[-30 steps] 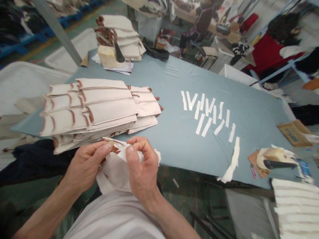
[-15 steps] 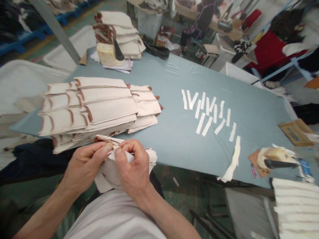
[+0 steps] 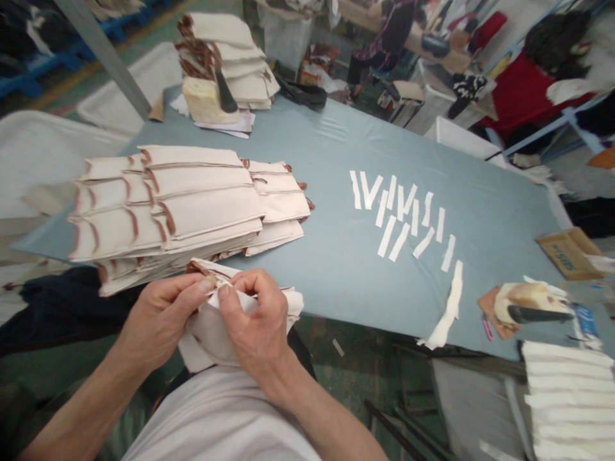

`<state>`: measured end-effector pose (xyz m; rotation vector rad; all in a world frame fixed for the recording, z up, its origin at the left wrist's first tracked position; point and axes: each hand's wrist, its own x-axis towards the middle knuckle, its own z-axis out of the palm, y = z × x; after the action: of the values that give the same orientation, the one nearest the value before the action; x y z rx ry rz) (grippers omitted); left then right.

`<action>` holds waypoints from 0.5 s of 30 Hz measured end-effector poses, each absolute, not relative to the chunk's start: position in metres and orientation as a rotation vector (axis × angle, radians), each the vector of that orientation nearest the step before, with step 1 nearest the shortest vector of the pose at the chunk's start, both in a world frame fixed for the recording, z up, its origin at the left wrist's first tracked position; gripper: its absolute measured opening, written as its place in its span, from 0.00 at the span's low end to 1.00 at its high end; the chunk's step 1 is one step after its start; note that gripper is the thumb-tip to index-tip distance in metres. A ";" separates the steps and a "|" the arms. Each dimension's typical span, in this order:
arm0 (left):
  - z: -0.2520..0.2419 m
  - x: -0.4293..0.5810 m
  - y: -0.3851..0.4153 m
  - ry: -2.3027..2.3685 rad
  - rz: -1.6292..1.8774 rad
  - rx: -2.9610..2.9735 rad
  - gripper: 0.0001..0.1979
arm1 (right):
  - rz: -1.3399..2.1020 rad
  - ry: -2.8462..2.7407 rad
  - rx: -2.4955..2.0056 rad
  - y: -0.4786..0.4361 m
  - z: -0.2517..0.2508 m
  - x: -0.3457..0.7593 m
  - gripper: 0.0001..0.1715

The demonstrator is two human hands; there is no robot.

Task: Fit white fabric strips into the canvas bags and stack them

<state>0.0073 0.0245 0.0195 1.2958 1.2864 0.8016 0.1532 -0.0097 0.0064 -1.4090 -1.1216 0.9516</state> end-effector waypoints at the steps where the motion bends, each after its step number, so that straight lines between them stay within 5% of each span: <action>1: 0.019 0.007 0.025 1.286 0.798 1.294 0.21 | 0.932 -1.146 -1.407 -0.009 0.006 0.154 0.15; 15: 0.005 0.002 0.019 1.213 0.802 1.179 0.25 | 0.884 -1.217 -1.412 -0.008 0.002 0.153 0.15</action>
<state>0.0016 0.0189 0.0053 1.1785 1.2130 0.8020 0.1533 -0.0085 0.0021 -1.4116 -1.2169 0.8837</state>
